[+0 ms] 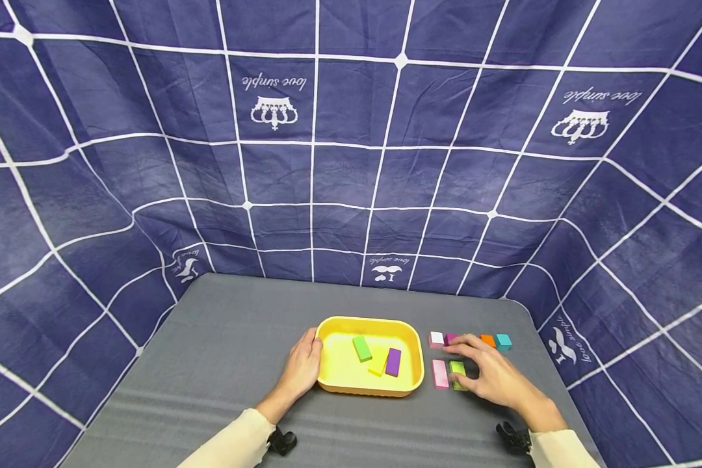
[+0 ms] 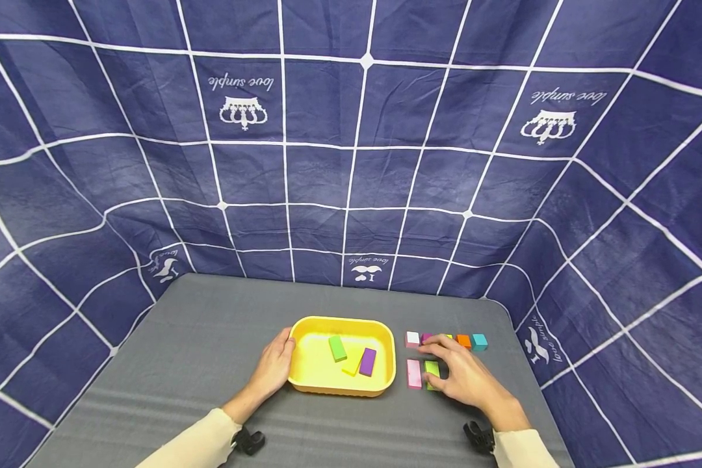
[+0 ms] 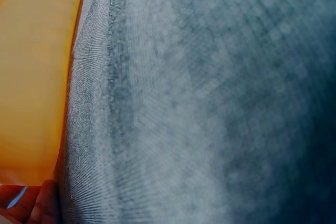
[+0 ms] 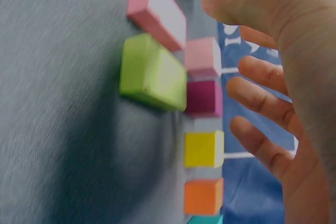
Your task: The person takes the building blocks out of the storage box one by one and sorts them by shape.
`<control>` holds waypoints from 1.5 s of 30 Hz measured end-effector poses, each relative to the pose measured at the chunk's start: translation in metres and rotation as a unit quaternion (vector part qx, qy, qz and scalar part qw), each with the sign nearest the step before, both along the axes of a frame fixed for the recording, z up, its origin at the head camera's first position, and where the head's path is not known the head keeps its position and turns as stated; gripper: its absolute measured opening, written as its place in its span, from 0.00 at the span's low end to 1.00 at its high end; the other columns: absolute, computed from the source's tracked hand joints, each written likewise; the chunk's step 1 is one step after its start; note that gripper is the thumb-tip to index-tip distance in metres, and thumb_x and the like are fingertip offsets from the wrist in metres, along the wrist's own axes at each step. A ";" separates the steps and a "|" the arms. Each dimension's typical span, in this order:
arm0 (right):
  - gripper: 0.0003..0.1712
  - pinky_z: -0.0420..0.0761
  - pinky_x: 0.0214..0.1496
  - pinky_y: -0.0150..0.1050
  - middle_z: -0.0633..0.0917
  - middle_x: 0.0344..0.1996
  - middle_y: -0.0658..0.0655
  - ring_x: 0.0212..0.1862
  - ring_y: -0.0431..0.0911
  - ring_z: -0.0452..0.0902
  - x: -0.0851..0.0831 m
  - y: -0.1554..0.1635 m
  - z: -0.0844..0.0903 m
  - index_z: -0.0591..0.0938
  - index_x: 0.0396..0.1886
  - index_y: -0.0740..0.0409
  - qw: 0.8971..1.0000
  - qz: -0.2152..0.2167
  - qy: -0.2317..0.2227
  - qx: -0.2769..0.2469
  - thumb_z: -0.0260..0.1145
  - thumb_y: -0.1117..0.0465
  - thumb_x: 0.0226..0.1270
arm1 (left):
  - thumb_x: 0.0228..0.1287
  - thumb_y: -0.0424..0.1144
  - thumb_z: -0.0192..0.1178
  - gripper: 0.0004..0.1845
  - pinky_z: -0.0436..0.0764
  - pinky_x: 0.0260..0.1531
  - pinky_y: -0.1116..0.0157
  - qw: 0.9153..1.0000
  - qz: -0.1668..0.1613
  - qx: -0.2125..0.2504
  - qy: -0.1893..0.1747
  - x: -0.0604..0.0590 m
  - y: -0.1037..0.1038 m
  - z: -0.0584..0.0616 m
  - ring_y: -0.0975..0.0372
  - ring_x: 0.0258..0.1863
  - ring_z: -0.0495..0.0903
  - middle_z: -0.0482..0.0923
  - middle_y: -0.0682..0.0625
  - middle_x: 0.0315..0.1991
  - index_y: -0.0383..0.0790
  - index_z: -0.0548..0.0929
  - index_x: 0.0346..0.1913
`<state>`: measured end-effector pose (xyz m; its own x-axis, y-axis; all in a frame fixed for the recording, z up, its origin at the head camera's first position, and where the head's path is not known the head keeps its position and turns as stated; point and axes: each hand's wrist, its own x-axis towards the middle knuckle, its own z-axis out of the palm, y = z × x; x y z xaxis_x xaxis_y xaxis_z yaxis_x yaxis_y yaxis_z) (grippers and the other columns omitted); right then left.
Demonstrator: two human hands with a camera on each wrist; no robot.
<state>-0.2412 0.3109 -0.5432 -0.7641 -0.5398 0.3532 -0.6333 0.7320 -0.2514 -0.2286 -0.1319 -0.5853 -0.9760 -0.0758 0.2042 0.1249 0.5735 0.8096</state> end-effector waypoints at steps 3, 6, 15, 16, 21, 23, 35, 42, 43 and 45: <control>0.31 0.93 0.65 0.56 0.90 0.65 0.47 0.63 0.47 0.91 -0.001 -0.009 0.006 0.94 0.66 0.46 1.000 0.009 0.004 -0.001 0.91 0.58 0.62 | 0.92 0.34 0.49 0.19 0.85 0.69 0.40 1.000 0.000 0.002 -0.003 0.000 0.000 -0.001 0.47 0.62 0.88 0.90 0.38 0.62 0.34 0.85 0.70; 0.29 0.92 0.66 0.56 0.91 0.65 0.49 0.64 0.47 0.92 -0.003 -0.019 0.011 0.94 0.65 0.45 1.000 0.025 0.007 -0.005 0.90 0.59 0.64 | 0.92 0.34 0.49 0.19 0.85 0.69 0.40 1.000 0.000 0.002 -0.005 0.001 0.001 -0.001 0.47 0.62 0.88 0.90 0.38 0.63 0.33 0.85 0.70; 0.28 0.94 0.64 0.52 0.90 0.63 0.45 0.62 0.44 0.91 -0.010 -0.049 0.020 0.94 0.65 0.50 0.998 0.068 0.006 -0.001 0.90 0.57 0.67 | 0.91 0.37 0.48 0.19 0.87 0.58 0.45 0.998 -0.009 0.010 0.054 -0.001 -0.004 -0.015 0.47 0.55 0.88 0.90 0.37 0.57 0.33 0.86 0.66; 0.28 0.94 0.65 0.52 0.89 0.63 0.45 0.62 0.45 0.91 -0.012 -0.053 0.022 0.93 0.66 0.51 0.997 0.073 0.004 0.001 0.90 0.56 0.67 | 0.91 0.37 0.48 0.19 0.87 0.57 0.45 0.998 -0.011 0.012 0.059 -0.002 -0.005 -0.018 0.46 0.54 0.88 0.90 0.36 0.57 0.32 0.86 0.66; 0.29 0.92 0.69 0.55 0.89 0.66 0.50 0.66 0.49 0.90 -0.019 -0.075 0.031 0.92 0.69 0.50 0.996 0.090 -0.008 0.024 0.88 0.54 0.70 | 0.91 0.37 0.49 0.19 0.86 0.58 0.44 0.998 -0.009 0.017 0.064 -0.001 -0.007 -0.016 0.46 0.55 0.88 0.90 0.36 0.58 0.33 0.86 0.67; 0.30 0.92 0.70 0.55 0.89 0.68 0.52 0.67 0.50 0.89 -0.022 -0.083 0.035 0.92 0.70 0.48 0.994 0.099 -0.015 0.033 0.87 0.53 0.71 | 0.90 0.35 0.49 0.19 0.86 0.58 0.44 0.998 -0.010 0.012 0.065 -0.001 -0.006 -0.015 0.45 0.55 0.88 0.90 0.35 0.58 0.31 0.85 0.67; 0.32 0.90 0.72 0.53 0.87 0.70 0.49 0.67 0.49 0.89 -0.037 -0.125 0.048 0.89 0.75 0.44 0.985 0.144 -0.062 0.076 0.84 0.52 0.74 | 0.93 0.35 0.49 0.19 0.84 0.69 0.38 1.000 -0.005 0.008 0.007 0.002 -0.002 -0.004 0.44 0.64 0.88 0.90 0.37 0.64 0.33 0.85 0.71; 0.32 0.91 0.72 0.52 0.86 0.71 0.49 0.67 0.50 0.90 -0.048 -0.147 0.051 0.87 0.77 0.46 0.976 0.160 -0.101 0.105 0.83 0.49 0.77 | 0.90 0.35 0.50 0.19 0.86 0.60 0.40 0.998 -0.006 0.002 0.057 -0.001 -0.002 -0.011 0.43 0.57 0.89 0.90 0.35 0.59 0.32 0.86 0.68; 0.33 0.91 0.73 0.52 0.86 0.71 0.49 0.67 0.50 0.90 -0.049 -0.150 0.051 0.87 0.78 0.47 0.975 0.162 -0.111 0.108 0.83 0.49 0.77 | 0.90 0.34 0.50 0.19 0.86 0.62 0.40 0.999 -0.006 0.002 0.053 -0.001 -0.002 -0.010 0.43 0.58 0.89 0.90 0.35 0.60 0.32 0.85 0.68; 0.35 0.90 0.74 0.51 0.86 0.70 0.50 0.67 0.51 0.90 -0.053 -0.155 0.049 0.86 0.79 0.48 0.971 0.166 -0.127 0.113 0.83 0.48 0.76 | 0.91 0.34 0.50 0.18 0.85 0.66 0.38 0.999 -0.007 0.006 0.034 -0.001 -0.001 -0.005 0.43 0.61 0.89 0.90 0.36 0.62 0.32 0.85 0.69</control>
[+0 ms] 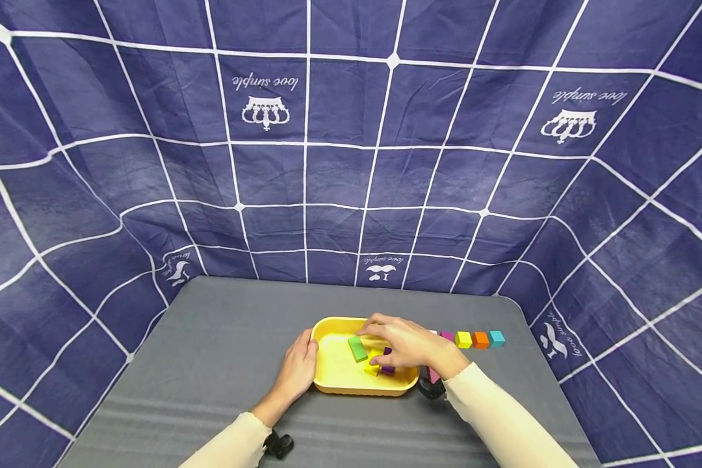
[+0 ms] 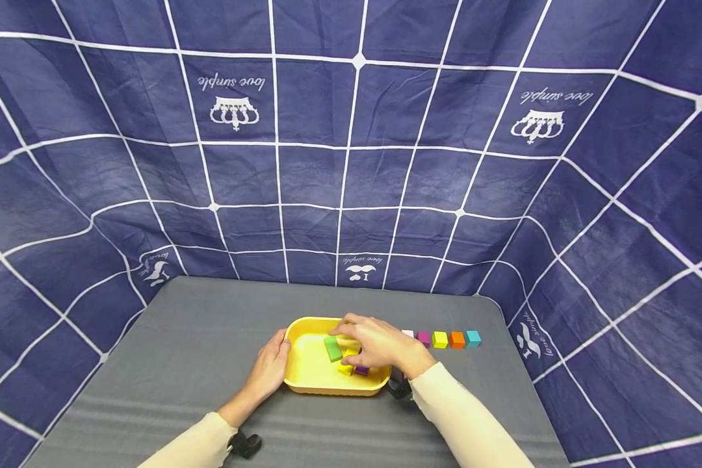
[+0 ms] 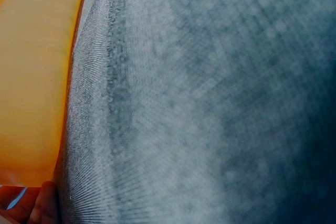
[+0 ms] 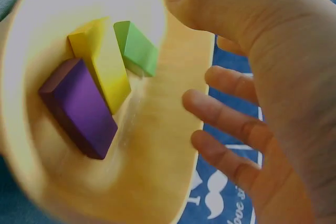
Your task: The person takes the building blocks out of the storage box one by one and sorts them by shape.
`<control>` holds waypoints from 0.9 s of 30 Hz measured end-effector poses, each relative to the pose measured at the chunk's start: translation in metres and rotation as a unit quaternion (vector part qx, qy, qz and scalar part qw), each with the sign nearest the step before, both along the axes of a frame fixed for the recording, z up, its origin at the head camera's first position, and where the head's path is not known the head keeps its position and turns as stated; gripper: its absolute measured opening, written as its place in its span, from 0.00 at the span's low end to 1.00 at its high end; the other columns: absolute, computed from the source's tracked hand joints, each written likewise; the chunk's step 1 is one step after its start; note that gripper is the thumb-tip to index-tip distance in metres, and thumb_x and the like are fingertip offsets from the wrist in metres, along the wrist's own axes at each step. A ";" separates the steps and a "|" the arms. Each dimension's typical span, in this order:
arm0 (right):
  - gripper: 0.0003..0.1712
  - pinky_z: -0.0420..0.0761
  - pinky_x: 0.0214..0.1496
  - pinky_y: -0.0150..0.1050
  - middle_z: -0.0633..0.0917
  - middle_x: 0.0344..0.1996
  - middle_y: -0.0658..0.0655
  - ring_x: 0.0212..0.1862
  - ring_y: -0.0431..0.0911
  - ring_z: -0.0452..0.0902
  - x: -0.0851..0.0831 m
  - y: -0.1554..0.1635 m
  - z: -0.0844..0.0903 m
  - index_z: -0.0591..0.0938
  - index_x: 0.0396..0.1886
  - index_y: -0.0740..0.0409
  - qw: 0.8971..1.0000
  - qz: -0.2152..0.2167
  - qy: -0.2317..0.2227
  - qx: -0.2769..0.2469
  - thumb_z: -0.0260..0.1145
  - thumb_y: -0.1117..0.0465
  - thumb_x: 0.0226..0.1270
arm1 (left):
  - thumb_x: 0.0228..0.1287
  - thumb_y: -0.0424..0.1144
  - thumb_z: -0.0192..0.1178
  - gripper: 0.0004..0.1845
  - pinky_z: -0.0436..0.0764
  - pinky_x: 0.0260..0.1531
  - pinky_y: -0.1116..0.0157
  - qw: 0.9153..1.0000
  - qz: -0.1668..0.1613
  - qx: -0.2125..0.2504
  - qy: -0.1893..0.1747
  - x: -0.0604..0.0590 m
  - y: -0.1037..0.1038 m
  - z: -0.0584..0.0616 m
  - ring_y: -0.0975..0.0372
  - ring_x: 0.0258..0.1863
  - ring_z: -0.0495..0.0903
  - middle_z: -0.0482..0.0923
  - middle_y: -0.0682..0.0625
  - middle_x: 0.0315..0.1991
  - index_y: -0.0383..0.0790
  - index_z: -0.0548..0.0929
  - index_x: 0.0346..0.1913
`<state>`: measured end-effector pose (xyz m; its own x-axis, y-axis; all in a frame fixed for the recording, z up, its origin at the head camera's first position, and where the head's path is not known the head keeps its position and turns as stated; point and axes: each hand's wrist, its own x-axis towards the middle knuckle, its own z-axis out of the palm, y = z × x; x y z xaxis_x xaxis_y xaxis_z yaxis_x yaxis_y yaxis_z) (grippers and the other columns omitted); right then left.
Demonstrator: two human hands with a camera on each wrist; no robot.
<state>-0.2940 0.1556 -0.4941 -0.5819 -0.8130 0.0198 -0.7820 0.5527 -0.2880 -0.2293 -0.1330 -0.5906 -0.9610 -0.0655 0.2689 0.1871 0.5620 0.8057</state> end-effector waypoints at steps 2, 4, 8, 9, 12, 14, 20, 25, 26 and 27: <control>0.36 0.89 0.75 0.51 0.86 0.70 0.51 0.67 0.51 0.90 -0.003 -0.006 -0.002 0.86 0.79 0.49 1.000 0.001 -0.013 0.005 0.84 0.48 0.76 | 0.91 0.33 0.50 0.18 0.84 0.68 0.38 1.000 -0.001 0.000 -0.016 0.000 0.001 0.004 0.44 0.63 0.88 0.90 0.37 0.63 0.33 0.85 0.70; 0.37 0.88 0.77 0.51 0.87 0.70 0.51 0.68 0.50 0.89 -0.006 -0.011 -0.004 0.86 0.80 0.50 1.000 0.000 -0.024 0.011 0.84 0.47 0.76 | 0.92 0.33 0.50 0.18 0.84 0.69 0.38 1.000 -0.001 -0.003 -0.028 -0.001 0.001 0.006 0.44 0.64 0.88 0.90 0.37 0.64 0.34 0.85 0.71; 0.38 0.87 0.79 0.50 0.86 0.71 0.51 0.68 0.49 0.88 -0.013 -0.020 -0.010 0.86 0.80 0.50 0.999 0.004 -0.040 0.026 0.85 0.47 0.75 | 0.93 0.34 0.50 0.18 0.84 0.70 0.38 0.999 -0.001 -0.002 -0.035 -0.002 0.001 0.005 0.44 0.64 0.88 0.89 0.37 0.65 0.34 0.85 0.71; 0.39 0.87 0.79 0.50 0.86 0.71 0.52 0.68 0.49 0.88 -0.014 -0.022 -0.011 0.86 0.80 0.51 0.999 0.009 -0.044 0.030 0.86 0.48 0.74 | 0.93 0.34 0.50 0.18 0.84 0.70 0.38 0.999 -0.001 -0.002 -0.036 -0.003 0.001 0.004 0.43 0.65 0.88 0.89 0.37 0.65 0.34 0.85 0.71; 0.40 0.86 0.79 0.46 0.86 0.71 0.54 0.67 0.50 0.87 -0.017 -0.028 -0.015 0.86 0.80 0.52 0.998 0.022 -0.043 0.045 0.88 0.49 0.71 | 0.93 0.34 0.50 0.19 0.83 0.72 0.37 0.999 -0.001 -0.001 -0.039 -0.002 0.001 0.004 0.42 0.67 0.88 0.89 0.37 0.66 0.34 0.84 0.72; 0.42 0.86 0.79 0.44 0.87 0.71 0.55 0.67 0.50 0.87 -0.018 -0.031 -0.017 0.86 0.79 0.53 0.997 0.027 -0.046 0.052 0.90 0.50 0.69 | 0.93 0.34 0.49 0.19 0.83 0.73 0.37 0.999 0.000 0.000 -0.040 -0.002 0.001 0.004 0.41 0.68 0.87 0.89 0.36 0.67 0.34 0.84 0.73; 0.41 0.85 0.75 0.37 0.88 0.70 0.54 0.63 0.47 0.86 -0.022 -0.041 -0.022 0.88 0.78 0.52 0.996 0.020 -0.060 0.064 0.92 0.53 0.66 | 0.93 0.34 0.50 0.19 0.82 0.75 0.36 0.999 0.000 -0.002 -0.037 -0.001 0.001 0.004 0.40 0.69 0.87 0.89 0.35 0.67 0.32 0.84 0.73; 0.36 0.85 0.66 0.33 0.89 0.64 0.56 0.55 0.44 0.84 -0.023 -0.049 -0.025 0.90 0.73 0.55 0.996 0.039 -0.052 0.060 0.91 0.55 0.68 | 0.92 0.33 0.50 0.19 0.83 0.73 0.36 1.000 -0.002 -0.007 -0.029 -0.001 0.001 0.002 0.41 0.68 0.88 0.89 0.36 0.66 0.32 0.84 0.72; 0.35 0.85 0.63 0.32 0.89 0.62 0.56 0.52 0.43 0.83 -0.023 -0.050 -0.026 0.91 0.72 0.55 0.996 0.042 -0.052 0.059 0.90 0.56 0.68 | 0.92 0.33 0.50 0.19 0.83 0.72 0.36 1.000 -0.002 -0.008 -0.028 -0.001 0.001 0.002 0.41 0.68 0.88 0.89 0.36 0.65 0.32 0.84 0.72; 0.33 0.84 0.61 0.31 0.89 0.61 0.55 0.50 0.43 0.82 -0.023 -0.052 -0.026 0.91 0.71 0.55 0.996 0.046 -0.052 0.058 0.90 0.56 0.68 | 0.92 0.33 0.50 0.19 0.83 0.72 0.36 1.000 -0.003 -0.009 -0.026 -0.001 0.001 0.002 0.41 0.67 0.88 0.89 0.36 0.65 0.32 0.84 0.71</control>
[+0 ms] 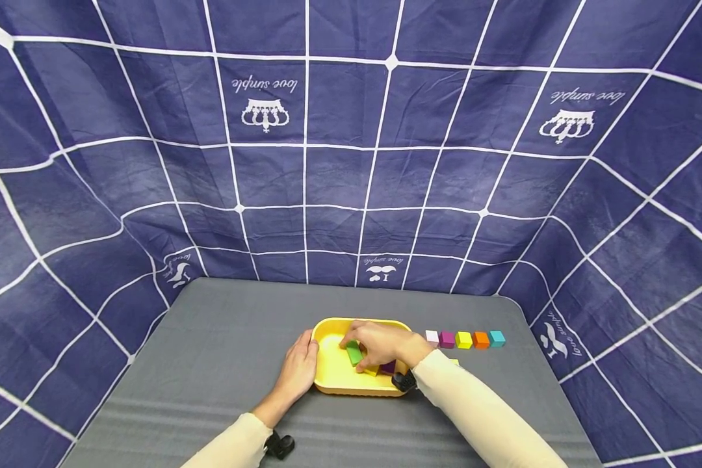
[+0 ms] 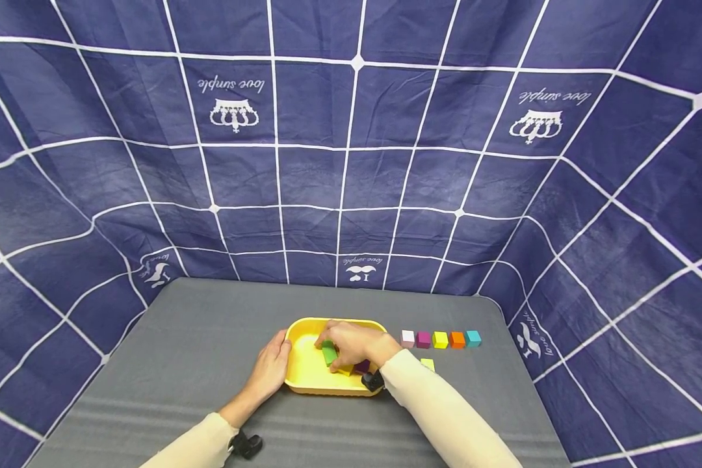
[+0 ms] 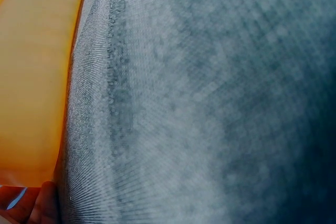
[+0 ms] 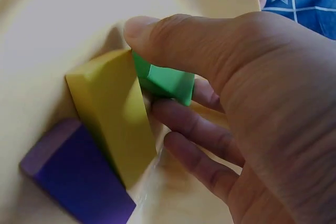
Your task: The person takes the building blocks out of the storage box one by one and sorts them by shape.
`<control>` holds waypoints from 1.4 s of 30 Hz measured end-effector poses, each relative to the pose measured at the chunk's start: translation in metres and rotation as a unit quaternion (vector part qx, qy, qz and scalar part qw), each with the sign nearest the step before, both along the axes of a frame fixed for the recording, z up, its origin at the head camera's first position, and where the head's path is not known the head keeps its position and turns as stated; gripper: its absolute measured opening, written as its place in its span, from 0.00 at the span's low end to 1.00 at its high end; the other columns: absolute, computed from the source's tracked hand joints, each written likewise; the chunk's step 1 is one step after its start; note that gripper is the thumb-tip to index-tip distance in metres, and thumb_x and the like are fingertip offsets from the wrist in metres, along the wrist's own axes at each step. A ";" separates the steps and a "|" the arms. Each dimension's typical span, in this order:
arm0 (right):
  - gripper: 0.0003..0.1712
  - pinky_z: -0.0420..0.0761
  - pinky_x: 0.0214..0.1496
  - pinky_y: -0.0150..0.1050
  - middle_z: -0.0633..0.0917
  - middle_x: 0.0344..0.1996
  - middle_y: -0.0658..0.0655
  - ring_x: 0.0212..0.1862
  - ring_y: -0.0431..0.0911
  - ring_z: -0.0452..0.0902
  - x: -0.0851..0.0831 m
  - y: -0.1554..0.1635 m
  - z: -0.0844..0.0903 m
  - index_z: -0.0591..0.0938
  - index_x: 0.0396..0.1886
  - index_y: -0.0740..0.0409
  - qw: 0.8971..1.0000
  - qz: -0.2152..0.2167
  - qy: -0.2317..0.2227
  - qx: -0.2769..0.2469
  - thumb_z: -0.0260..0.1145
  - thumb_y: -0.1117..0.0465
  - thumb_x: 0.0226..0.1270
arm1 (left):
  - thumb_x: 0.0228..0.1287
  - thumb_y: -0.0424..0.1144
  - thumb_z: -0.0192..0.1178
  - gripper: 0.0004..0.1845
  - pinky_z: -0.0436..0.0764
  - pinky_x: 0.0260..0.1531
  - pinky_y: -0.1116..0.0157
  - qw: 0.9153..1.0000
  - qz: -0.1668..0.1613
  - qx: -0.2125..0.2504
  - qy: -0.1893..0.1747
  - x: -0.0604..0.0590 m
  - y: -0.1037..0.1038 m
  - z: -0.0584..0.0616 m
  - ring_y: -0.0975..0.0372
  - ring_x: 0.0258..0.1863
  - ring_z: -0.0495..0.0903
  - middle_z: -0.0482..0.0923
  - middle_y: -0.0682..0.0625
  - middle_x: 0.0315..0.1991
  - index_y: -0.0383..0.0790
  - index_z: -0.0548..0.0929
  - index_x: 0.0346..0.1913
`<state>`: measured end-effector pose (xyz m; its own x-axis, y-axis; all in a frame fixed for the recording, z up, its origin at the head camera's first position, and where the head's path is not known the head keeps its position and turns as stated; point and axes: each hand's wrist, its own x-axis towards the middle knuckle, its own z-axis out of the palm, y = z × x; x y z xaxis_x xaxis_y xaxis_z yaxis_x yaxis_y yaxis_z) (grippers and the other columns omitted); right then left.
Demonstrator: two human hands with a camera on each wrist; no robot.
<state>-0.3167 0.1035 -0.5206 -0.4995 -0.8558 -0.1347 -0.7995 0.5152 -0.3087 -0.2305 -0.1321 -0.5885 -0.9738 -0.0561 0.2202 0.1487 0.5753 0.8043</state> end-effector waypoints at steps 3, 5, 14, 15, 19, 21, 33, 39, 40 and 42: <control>0.30 0.82 0.56 0.28 0.88 0.59 0.54 0.46 0.40 0.81 0.000 -0.004 -0.002 0.92 0.69 0.54 1.000 0.001 -0.006 0.002 0.89 0.58 0.69 | 0.92 0.33 0.50 0.18 0.84 0.71 0.37 1.000 0.001 -0.002 0.003 0.000 0.000 -0.001 0.41 0.66 0.88 0.90 0.37 0.64 0.32 0.85 0.71; 0.29 0.81 0.54 0.26 0.88 0.59 0.53 0.45 0.38 0.81 0.000 -0.007 -0.002 0.92 0.68 0.53 1.000 0.001 -0.007 0.004 0.88 0.59 0.70 | 0.92 0.33 0.50 0.18 0.84 0.71 0.37 1.000 0.001 -0.003 0.002 0.000 -0.001 -0.001 0.42 0.66 0.89 0.90 0.37 0.65 0.33 0.85 0.71; 0.27 0.81 0.52 0.25 0.87 0.58 0.52 0.43 0.37 0.82 0.001 -0.008 -0.004 0.92 0.68 0.52 1.000 -0.007 -0.005 0.008 0.87 0.60 0.71 | 0.93 0.34 0.50 0.18 0.84 0.70 0.38 1.000 0.000 0.002 -0.005 0.001 0.000 0.001 0.44 0.65 0.88 0.90 0.38 0.64 0.34 0.85 0.71; 0.27 0.81 0.52 0.25 0.87 0.58 0.52 0.43 0.38 0.82 0.001 -0.008 -0.004 0.92 0.68 0.52 1.000 -0.008 -0.006 0.008 0.87 0.60 0.71 | 0.93 0.34 0.50 0.18 0.84 0.70 0.38 1.000 0.000 0.002 -0.005 0.000 0.000 0.001 0.44 0.65 0.88 0.90 0.38 0.64 0.34 0.85 0.71; 0.27 0.81 0.53 0.26 0.88 0.59 0.53 0.45 0.39 0.83 0.001 -0.007 -0.004 0.92 0.69 0.52 1.000 -0.004 -0.003 0.002 0.87 0.60 0.72 | 0.92 0.33 0.50 0.18 0.84 0.70 0.37 1.000 0.004 0.000 -0.002 0.000 0.002 0.001 0.43 0.65 0.89 0.90 0.38 0.64 0.33 0.85 0.71; 0.27 0.81 0.53 0.25 0.88 0.58 0.53 0.44 0.39 0.82 0.001 -0.006 -0.004 0.92 0.69 0.53 1.000 -0.005 -0.003 -0.002 0.87 0.60 0.72 | 0.92 0.33 0.50 0.18 0.84 0.69 0.38 1.000 0.004 -0.002 0.001 -0.001 0.002 0.001 0.43 0.64 0.89 0.90 0.38 0.64 0.33 0.85 0.71; 0.29 0.87 0.73 0.38 0.87 0.66 0.53 0.61 0.44 0.86 0.004 0.010 0.006 0.91 0.71 0.53 0.999 -0.010 0.014 -0.036 0.86 0.58 0.72 | 0.92 0.39 0.49 0.19 0.87 0.60 0.41 0.997 0.008 -0.001 0.076 -0.010 -0.004 -0.021 0.43 0.58 0.89 0.91 0.38 0.59 0.36 0.86 0.68; 0.29 0.86 0.78 0.42 0.88 0.67 0.51 0.66 0.44 0.87 0.010 0.022 0.009 0.90 0.73 0.51 0.999 -0.023 0.018 -0.045 0.84 0.57 0.75 | 0.92 0.37 0.51 0.18 0.86 0.64 0.41 0.999 0.010 0.006 0.035 -0.006 -0.002 -0.014 0.45 0.60 0.89 0.90 0.39 0.60 0.36 0.86 0.69; 0.29 0.86 0.78 0.43 0.88 0.66 0.50 0.66 0.44 0.87 0.011 0.024 0.010 0.90 0.73 0.51 0.998 -0.027 0.016 -0.047 0.84 0.57 0.75 | 0.91 0.36 0.50 0.18 0.85 0.66 0.39 1.000 0.009 0.006 0.024 -0.004 -0.001 -0.010 0.45 0.61 0.89 0.90 0.38 0.61 0.35 0.86 0.69; 0.29 0.87 0.78 0.44 0.88 0.66 0.50 0.65 0.44 0.87 0.013 0.028 0.012 0.90 0.73 0.51 0.998 -0.035 0.011 -0.052 0.84 0.57 0.75 | 0.92 0.35 0.50 0.18 0.84 0.68 0.38 1.000 0.008 0.004 0.006 -0.002 0.000 -0.004 0.45 0.63 0.88 0.90 0.38 0.62 0.34 0.85 0.70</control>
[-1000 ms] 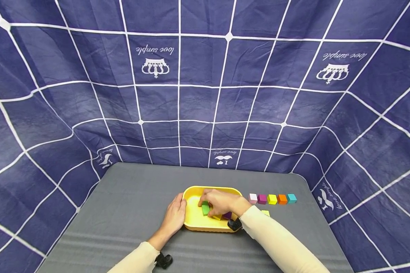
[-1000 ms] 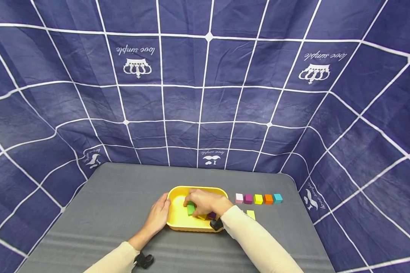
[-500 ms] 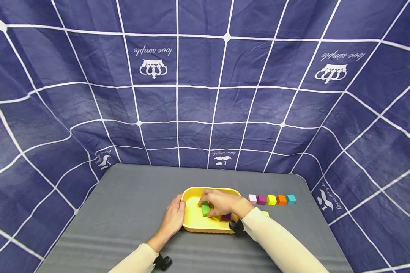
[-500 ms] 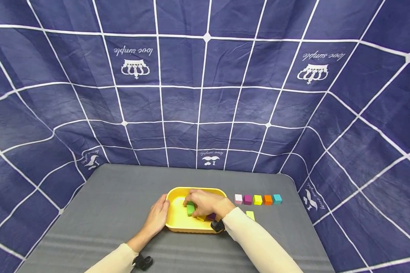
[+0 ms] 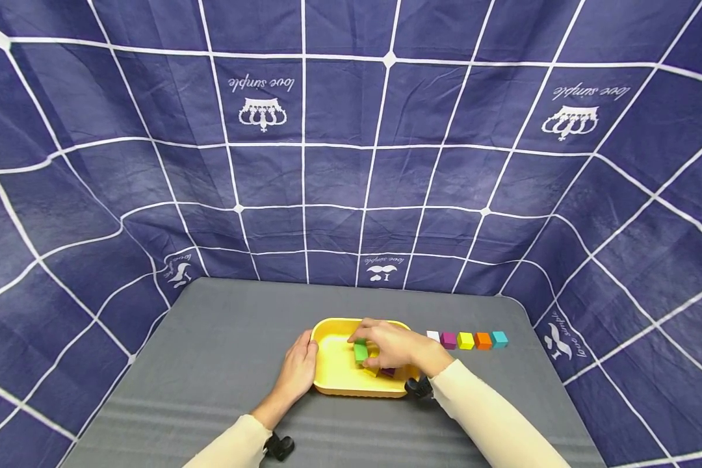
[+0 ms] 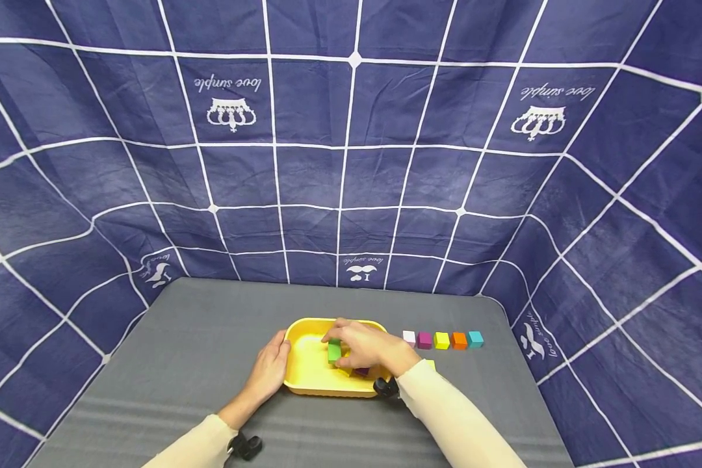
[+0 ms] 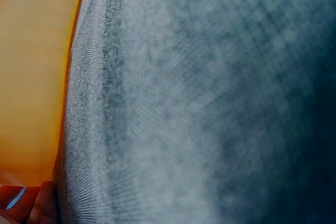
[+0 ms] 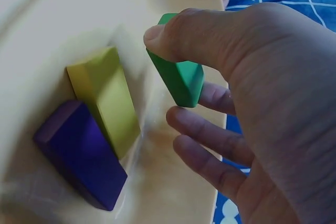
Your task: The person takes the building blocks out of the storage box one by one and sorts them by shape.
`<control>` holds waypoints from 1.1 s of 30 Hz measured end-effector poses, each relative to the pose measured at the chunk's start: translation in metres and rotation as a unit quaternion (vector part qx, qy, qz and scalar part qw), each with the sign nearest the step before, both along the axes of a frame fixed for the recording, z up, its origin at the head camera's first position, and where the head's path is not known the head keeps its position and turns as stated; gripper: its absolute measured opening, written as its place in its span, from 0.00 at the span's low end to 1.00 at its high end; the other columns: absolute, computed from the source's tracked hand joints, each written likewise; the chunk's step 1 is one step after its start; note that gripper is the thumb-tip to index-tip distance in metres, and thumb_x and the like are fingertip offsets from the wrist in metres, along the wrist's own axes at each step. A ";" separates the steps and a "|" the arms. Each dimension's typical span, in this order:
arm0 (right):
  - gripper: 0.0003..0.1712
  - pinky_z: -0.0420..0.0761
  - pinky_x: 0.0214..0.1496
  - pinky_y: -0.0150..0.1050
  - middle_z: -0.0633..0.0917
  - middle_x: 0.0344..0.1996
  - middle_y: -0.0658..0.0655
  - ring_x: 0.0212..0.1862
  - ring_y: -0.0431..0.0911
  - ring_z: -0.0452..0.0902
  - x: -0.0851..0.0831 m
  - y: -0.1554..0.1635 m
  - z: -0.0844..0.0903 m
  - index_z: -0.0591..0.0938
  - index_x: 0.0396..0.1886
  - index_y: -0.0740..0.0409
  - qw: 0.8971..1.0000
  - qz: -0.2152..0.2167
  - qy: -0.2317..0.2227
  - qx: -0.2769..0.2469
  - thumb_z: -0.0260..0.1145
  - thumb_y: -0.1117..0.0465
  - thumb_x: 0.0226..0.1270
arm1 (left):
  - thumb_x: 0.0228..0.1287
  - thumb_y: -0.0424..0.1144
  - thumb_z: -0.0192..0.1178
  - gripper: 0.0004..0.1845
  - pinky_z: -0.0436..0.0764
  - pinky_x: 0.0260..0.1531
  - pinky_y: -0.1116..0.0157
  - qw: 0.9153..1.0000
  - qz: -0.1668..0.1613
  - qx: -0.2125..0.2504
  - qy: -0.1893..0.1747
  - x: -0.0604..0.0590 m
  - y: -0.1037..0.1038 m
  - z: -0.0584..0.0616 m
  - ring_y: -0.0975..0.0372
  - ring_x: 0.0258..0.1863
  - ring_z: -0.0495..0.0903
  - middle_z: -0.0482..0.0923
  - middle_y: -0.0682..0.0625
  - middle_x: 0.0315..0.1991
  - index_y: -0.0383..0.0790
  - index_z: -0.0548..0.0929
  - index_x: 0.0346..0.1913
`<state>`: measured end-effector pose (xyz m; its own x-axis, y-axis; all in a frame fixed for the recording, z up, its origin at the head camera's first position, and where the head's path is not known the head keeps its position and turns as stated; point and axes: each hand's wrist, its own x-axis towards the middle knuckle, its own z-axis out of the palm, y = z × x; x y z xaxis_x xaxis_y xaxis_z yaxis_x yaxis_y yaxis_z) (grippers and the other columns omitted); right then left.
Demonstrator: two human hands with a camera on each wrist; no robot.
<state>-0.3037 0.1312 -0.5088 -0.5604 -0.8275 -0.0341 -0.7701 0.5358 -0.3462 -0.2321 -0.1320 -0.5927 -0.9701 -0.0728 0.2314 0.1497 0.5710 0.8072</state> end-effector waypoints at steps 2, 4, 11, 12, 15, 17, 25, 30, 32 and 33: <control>0.29 0.88 0.77 0.44 0.88 0.66 0.50 0.64 0.45 0.87 0.001 0.004 0.001 0.90 0.73 0.51 1.000 -0.004 -0.005 -0.006 0.83 0.57 0.75 | 0.92 0.35 0.50 0.18 0.84 0.69 0.39 1.000 0.002 -0.002 -0.003 0.000 0.001 0.001 0.46 0.62 0.88 0.90 0.39 0.62 0.35 0.85 0.70; 0.29 0.88 0.75 0.43 0.88 0.64 0.50 0.62 0.46 0.88 0.002 0.008 0.001 0.90 0.73 0.52 1.000 -0.004 -0.003 -0.011 0.83 0.56 0.75 | 0.92 0.33 0.50 0.18 0.85 0.68 0.39 1.000 0.000 -0.009 -0.003 0.001 0.001 0.005 0.46 0.62 0.88 0.90 0.38 0.62 0.33 0.85 0.70; 0.28 0.90 0.70 0.44 0.88 0.60 0.53 0.58 0.50 0.89 0.007 0.021 0.003 0.90 0.71 0.56 0.999 0.006 0.025 -0.034 0.83 0.56 0.75 | 0.91 0.33 0.50 0.18 0.85 0.65 0.39 1.000 0.001 -0.005 0.010 0.000 0.002 0.004 0.45 0.60 0.89 0.90 0.37 0.61 0.32 0.85 0.69; 0.28 0.90 0.71 0.45 0.88 0.60 0.53 0.57 0.50 0.89 0.008 0.023 0.003 0.90 0.71 0.56 0.999 0.006 0.029 -0.037 0.83 0.55 0.75 | 0.90 0.33 0.50 0.18 0.86 0.64 0.39 1.000 0.003 -0.003 0.014 0.000 0.002 0.003 0.45 0.59 0.89 0.90 0.37 0.60 0.32 0.86 0.68; 0.28 0.90 0.71 0.48 0.88 0.61 0.53 0.58 0.50 0.88 0.010 0.029 0.002 0.90 0.70 0.56 0.999 0.000 0.035 -0.042 0.83 0.55 0.74 | 0.88 0.32 0.50 0.18 0.86 0.60 0.40 0.999 0.006 -0.003 0.032 0.000 0.002 0.001 0.46 0.56 0.89 0.90 0.36 0.58 0.31 0.86 0.66; 0.28 0.90 0.71 0.48 0.89 0.60 0.54 0.58 0.50 0.89 0.011 0.032 0.002 0.90 0.70 0.57 0.998 -0.006 0.034 -0.049 0.84 0.57 0.73 | 0.88 0.32 0.51 0.18 0.87 0.60 0.40 0.999 0.007 -0.002 0.032 0.001 0.002 0.002 0.46 0.56 0.89 0.90 0.36 0.57 0.31 0.86 0.66; 0.28 0.91 0.73 0.52 0.89 0.62 0.55 0.61 0.51 0.89 0.016 0.050 0.004 0.90 0.71 0.59 0.997 -0.033 0.020 -0.064 0.84 0.60 0.74 | 0.91 0.33 0.50 0.19 0.85 0.65 0.38 1.000 -0.003 0.001 0.015 0.001 0.001 0.003 0.44 0.60 0.89 0.90 0.36 0.60 0.31 0.85 0.69; 0.28 0.91 0.73 0.54 0.88 0.64 0.55 0.64 0.51 0.89 0.018 0.060 0.004 0.90 0.71 0.57 0.996 -0.048 0.022 -0.068 0.83 0.59 0.74 | 0.89 0.35 0.50 0.19 0.87 0.60 0.42 0.999 0.000 0.004 0.045 -0.001 0.000 -0.005 0.45 0.56 0.89 0.90 0.36 0.59 0.32 0.85 0.68; 0.28 0.91 0.73 0.54 0.88 0.64 0.54 0.64 0.51 0.90 0.018 0.063 0.004 0.90 0.71 0.57 0.996 -0.050 0.028 -0.072 0.83 0.60 0.73 | 0.89 0.35 0.49 0.21 0.86 0.64 0.40 0.999 -0.001 0.006 0.038 -0.001 -0.001 -0.004 0.42 0.61 0.89 0.90 0.35 0.64 0.33 0.84 0.73; 0.28 0.91 0.73 0.55 0.88 0.64 0.54 0.64 0.51 0.90 0.019 0.065 0.004 0.90 0.71 0.57 0.996 -0.051 0.029 -0.074 0.83 0.60 0.73 | 0.89 0.35 0.49 0.23 0.86 0.67 0.38 1.000 -0.005 0.008 0.030 -0.001 -0.001 -0.002 0.41 0.65 0.89 0.89 0.34 0.68 0.34 0.82 0.77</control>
<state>-0.2851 0.1963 -0.5052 -0.6386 -0.7602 0.1196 -0.7361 0.5580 -0.3831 -0.2330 -0.1327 -0.5951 -0.9555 -0.0667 0.2873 0.2034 0.5563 0.8057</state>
